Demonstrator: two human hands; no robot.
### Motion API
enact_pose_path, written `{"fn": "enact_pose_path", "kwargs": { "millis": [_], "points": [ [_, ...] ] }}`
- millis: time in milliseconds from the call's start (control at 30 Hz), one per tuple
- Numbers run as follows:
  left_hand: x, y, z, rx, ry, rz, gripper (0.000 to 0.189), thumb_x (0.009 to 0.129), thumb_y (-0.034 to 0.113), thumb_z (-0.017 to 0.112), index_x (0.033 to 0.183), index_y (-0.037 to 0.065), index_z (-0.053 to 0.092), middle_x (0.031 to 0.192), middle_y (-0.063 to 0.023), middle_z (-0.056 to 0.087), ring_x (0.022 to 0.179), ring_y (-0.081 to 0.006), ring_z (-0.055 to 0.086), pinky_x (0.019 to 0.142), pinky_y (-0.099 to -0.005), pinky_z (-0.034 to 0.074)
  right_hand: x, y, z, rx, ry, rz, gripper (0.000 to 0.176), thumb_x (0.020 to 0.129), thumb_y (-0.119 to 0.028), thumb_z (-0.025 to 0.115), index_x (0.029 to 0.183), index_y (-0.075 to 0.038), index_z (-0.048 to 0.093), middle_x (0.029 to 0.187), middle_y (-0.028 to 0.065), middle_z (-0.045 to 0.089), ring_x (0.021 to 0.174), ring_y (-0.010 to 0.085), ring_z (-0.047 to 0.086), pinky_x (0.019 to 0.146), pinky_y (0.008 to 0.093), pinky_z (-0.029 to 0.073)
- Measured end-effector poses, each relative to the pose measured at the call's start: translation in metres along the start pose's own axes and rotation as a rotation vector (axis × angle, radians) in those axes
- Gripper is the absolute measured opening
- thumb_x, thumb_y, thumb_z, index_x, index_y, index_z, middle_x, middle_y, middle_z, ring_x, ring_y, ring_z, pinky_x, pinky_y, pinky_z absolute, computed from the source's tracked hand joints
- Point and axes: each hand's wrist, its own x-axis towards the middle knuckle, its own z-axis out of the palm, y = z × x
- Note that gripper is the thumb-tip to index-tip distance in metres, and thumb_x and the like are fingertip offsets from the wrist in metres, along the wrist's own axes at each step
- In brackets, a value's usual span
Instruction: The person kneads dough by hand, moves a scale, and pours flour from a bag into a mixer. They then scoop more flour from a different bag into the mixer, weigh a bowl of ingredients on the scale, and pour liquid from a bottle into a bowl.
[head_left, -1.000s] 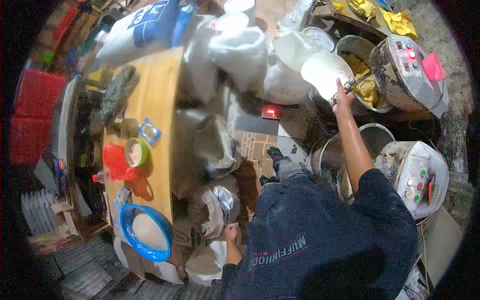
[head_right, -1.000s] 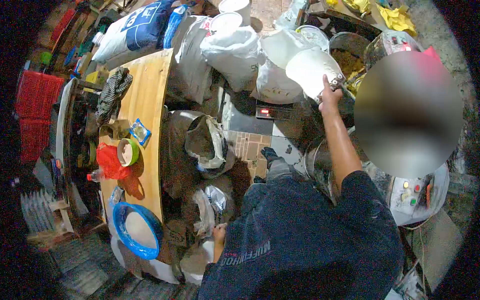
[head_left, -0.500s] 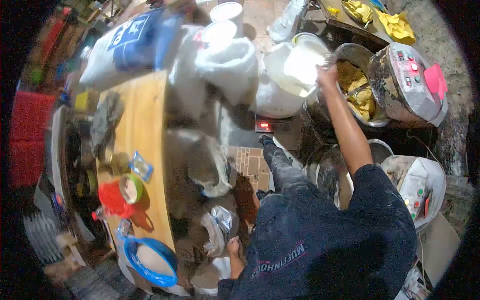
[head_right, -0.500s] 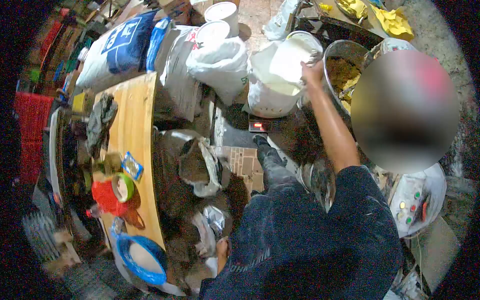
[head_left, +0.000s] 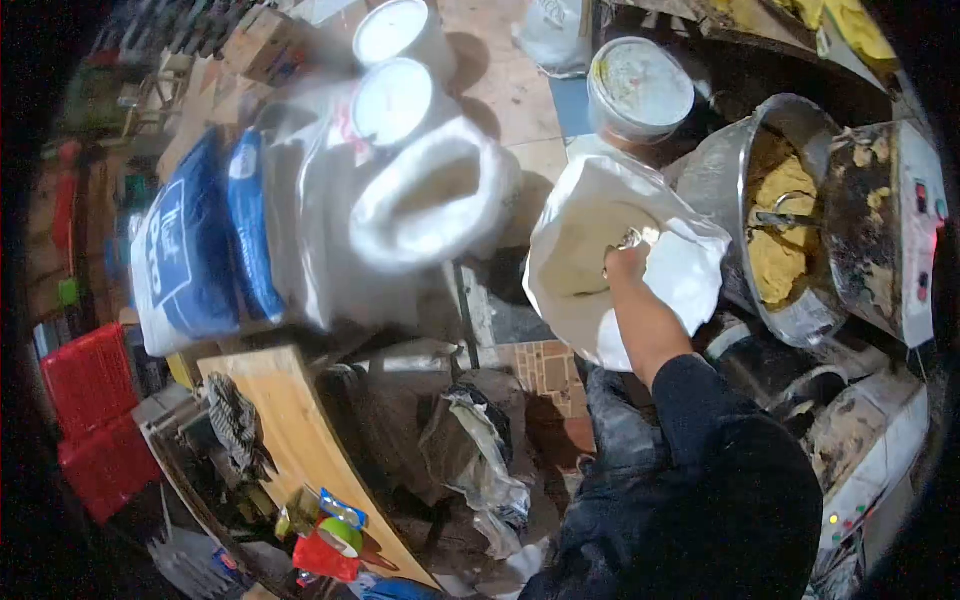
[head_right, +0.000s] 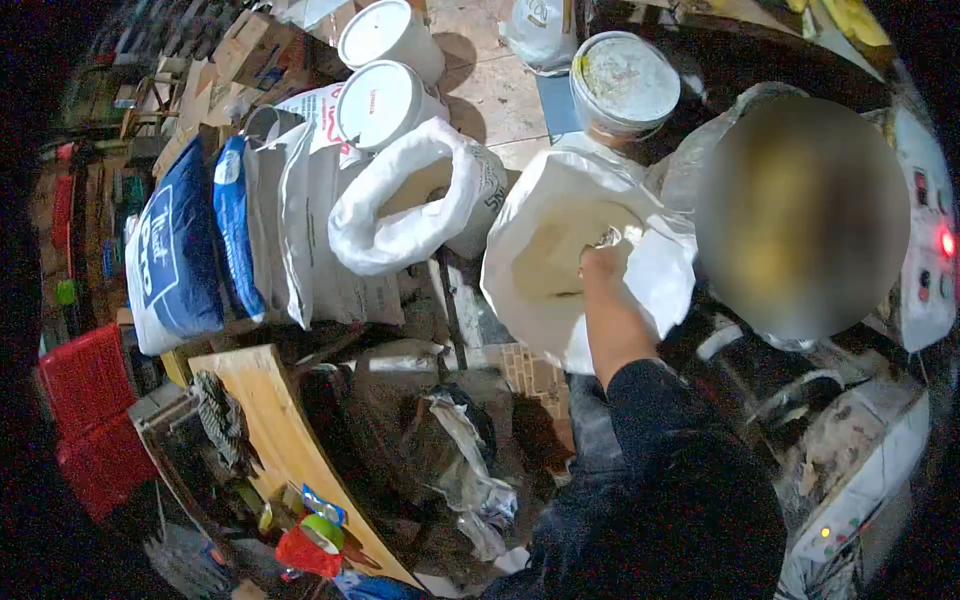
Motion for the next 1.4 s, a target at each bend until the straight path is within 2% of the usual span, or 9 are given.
{"fn": "enact_pose_path", "kwargs": {
  "millis": [367, 633, 700, 800, 967, 1133, 1233, 1333, 1400],
  "points": [
    [-0.004, 0.024, 0.002, 0.052, 0.019, -0.052, 0.038, 0.080, 0.035, 0.053, 0.089, -0.001, 0.061, 0.082, -0.0174, 0.061, 0.076, -0.0277, 0.057, 0.069, -0.0378, 0.042, 0.072, 0.056, 0.063, 0.120, 0.077, 0.107, 0.042, 0.062, -0.022, 0.065, 0.098, -0.003, 0.054, 0.089, 0.0214, 0.060, 0.083, 0.0348, 0.059, 0.074, 0.0383, 0.049],
    [0.005, 0.000, -0.004, 0.053, -0.002, 0.077, 0.040, 0.080, 0.035, 0.052, 0.091, -0.002, 0.060, 0.083, -0.0195, 0.060, 0.077, -0.0298, 0.057, 0.069, -0.0392, 0.042, 0.026, 0.011, -0.017, 0.289, 0.209, -0.132, 0.036, 0.060, -0.020, 0.063, 0.086, 0.004, 0.057, 0.083, 0.0210, 0.061, 0.076, 0.0314, 0.061, 0.063, 0.0379, 0.049],
    [0.006, -0.010, -0.009, 0.060, -0.004, 0.121, 0.040, 0.080, 0.035, 0.052, 0.091, -0.003, 0.060, 0.084, -0.0200, 0.060, 0.077, -0.0303, 0.057, 0.069, -0.0396, 0.042, 0.029, 0.000, -0.021, 0.428, -0.077, 0.012, 0.029, 0.059, -0.016, 0.062, 0.079, 0.004, 0.058, 0.073, 0.0164, 0.061, 0.063, 0.0266, 0.061, 0.054, 0.0370, 0.048],
    [0.012, -0.036, -0.014, 0.087, -0.020, 0.187, 0.041, 0.080, 0.035, 0.051, 0.092, -0.003, 0.059, 0.085, -0.0208, 0.060, 0.078, -0.0311, 0.057, 0.069, -0.0401, 0.042, -0.040, -0.026, -0.087, 0.631, -0.129, 0.053, 0.020, 0.059, -0.012, 0.062, 0.071, 0.002, 0.056, 0.062, 0.0097, 0.056, 0.047, 0.0190, 0.053, 0.042, 0.0334, 0.042],
    [0.035, -0.115, -0.032, 0.112, -0.016, 0.292, 0.042, 0.081, 0.036, 0.050, 0.093, -0.004, 0.059, 0.086, -0.0221, 0.059, 0.079, -0.0324, 0.057, 0.069, -0.0410, 0.042, -0.094, 0.005, -0.155, 0.855, -0.304, -0.049, 0.021, 0.060, -0.010, 0.061, 0.076, 0.002, 0.056, 0.061, 0.0082, 0.053, 0.046, 0.0176, 0.049, 0.041, 0.0320, 0.039],
    [0.122, -0.240, -0.074, 0.284, 0.043, 0.427, 0.043, 0.081, 0.036, 0.050, 0.094, -0.004, 0.058, 0.087, -0.0234, 0.059, 0.080, -0.0337, 0.057, 0.070, -0.0420, 0.042, -0.174, 0.117, -0.255, 1.212, -0.400, -0.308, 0.021, 0.067, -0.005, 0.064, 0.085, 0.001, 0.056, 0.070, 0.0086, 0.056, 0.055, 0.0197, 0.053, 0.046, 0.0328, 0.044],
    [0.079, -0.227, -0.082, 0.156, 0.175, 0.903, 0.028, 0.079, 0.021, 0.053, 0.087, -0.006, 0.055, 0.075, -0.0186, 0.057, 0.070, -0.0314, 0.054, 0.064, -0.0388, 0.042, -0.201, 0.227, -0.312, 1.280, -0.434, -0.277, 0.037, 0.062, -0.011, 0.069, 0.092, 0.006, 0.055, 0.080, 0.0131, 0.060, 0.065, 0.0227, 0.059, 0.056, 0.0377, 0.050],
    [0.090, -0.278, -0.080, -0.369, 0.068, 0.709, 0.019, 0.081, 0.019, 0.054, 0.083, 0.000, 0.057, 0.068, -0.0051, 0.055, 0.063, -0.0144, 0.051, 0.059, -0.0281, 0.041, -0.223, 0.342, -0.365, 1.393, -0.418, -0.366, 0.037, 0.063, -0.014, 0.069, 0.094, 0.000, 0.057, 0.084, 0.0106, 0.060, 0.074, 0.0213, 0.059, 0.064, 0.0331, 0.049],
    [0.070, -0.307, -0.070, -0.267, 0.028, 0.725, 0.018, 0.080, 0.019, 0.055, 0.082, 0.002, 0.058, 0.068, -0.0032, 0.054, 0.062, -0.0117, 0.049, 0.058, -0.0256, 0.040, -0.260, 0.401, -0.402, 1.283, -0.128, -0.332, 0.032, 0.065, -0.015, 0.069, 0.091, 0.000, 0.057, 0.077, 0.0087, 0.060, 0.066, 0.0197, 0.059, 0.055, 0.0324, 0.047]
  ]
}}
